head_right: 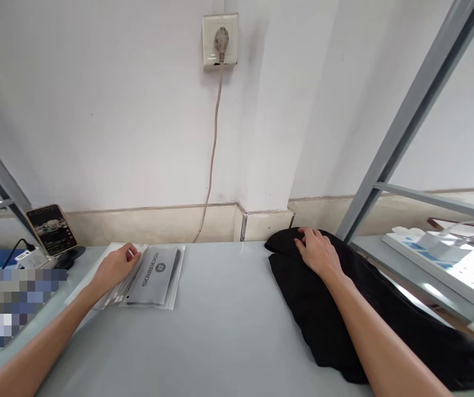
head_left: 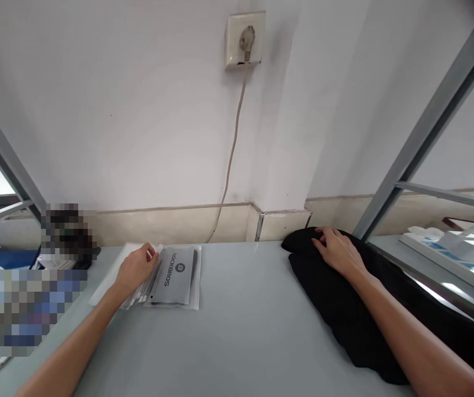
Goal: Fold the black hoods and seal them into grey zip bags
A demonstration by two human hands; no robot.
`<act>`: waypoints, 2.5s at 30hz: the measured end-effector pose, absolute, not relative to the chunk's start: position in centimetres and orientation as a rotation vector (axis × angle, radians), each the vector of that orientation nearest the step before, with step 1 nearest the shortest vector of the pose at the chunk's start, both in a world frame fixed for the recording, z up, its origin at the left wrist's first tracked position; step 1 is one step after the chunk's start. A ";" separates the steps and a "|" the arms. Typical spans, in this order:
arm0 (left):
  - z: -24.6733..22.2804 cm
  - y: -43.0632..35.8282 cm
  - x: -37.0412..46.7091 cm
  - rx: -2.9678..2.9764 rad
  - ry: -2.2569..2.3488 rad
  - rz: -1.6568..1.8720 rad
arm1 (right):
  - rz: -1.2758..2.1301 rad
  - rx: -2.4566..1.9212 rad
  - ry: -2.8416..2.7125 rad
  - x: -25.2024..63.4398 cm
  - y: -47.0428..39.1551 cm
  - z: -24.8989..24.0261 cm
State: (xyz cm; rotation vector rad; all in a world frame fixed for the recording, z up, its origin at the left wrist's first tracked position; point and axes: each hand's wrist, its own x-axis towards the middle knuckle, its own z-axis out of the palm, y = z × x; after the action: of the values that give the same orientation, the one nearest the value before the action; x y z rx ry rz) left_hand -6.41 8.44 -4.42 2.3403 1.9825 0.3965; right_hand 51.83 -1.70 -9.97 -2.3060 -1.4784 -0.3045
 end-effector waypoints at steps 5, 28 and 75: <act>-5.2 8.3 -6.0 2.386 1.855 0.497 | -0.311 -2.320 -1.443 52.0 -1.6 -10.0; -4.9 6.2 -5.3 2.635 1.216 0.441 | -0.528 -2.413 -1.734 49.8 -4.8 -4.8; -4.7 -1.8 1.8 2.737 0.626 0.561 | 0.655 -1.669 -1.348 34.8 -1.6 -4.8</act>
State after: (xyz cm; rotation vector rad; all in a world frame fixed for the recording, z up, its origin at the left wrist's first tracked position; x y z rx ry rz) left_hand 1.84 -1.83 -4.71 2.7370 0.6255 0.5612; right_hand 34.82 -1.62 -4.76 -1.6688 -1.3481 0.6550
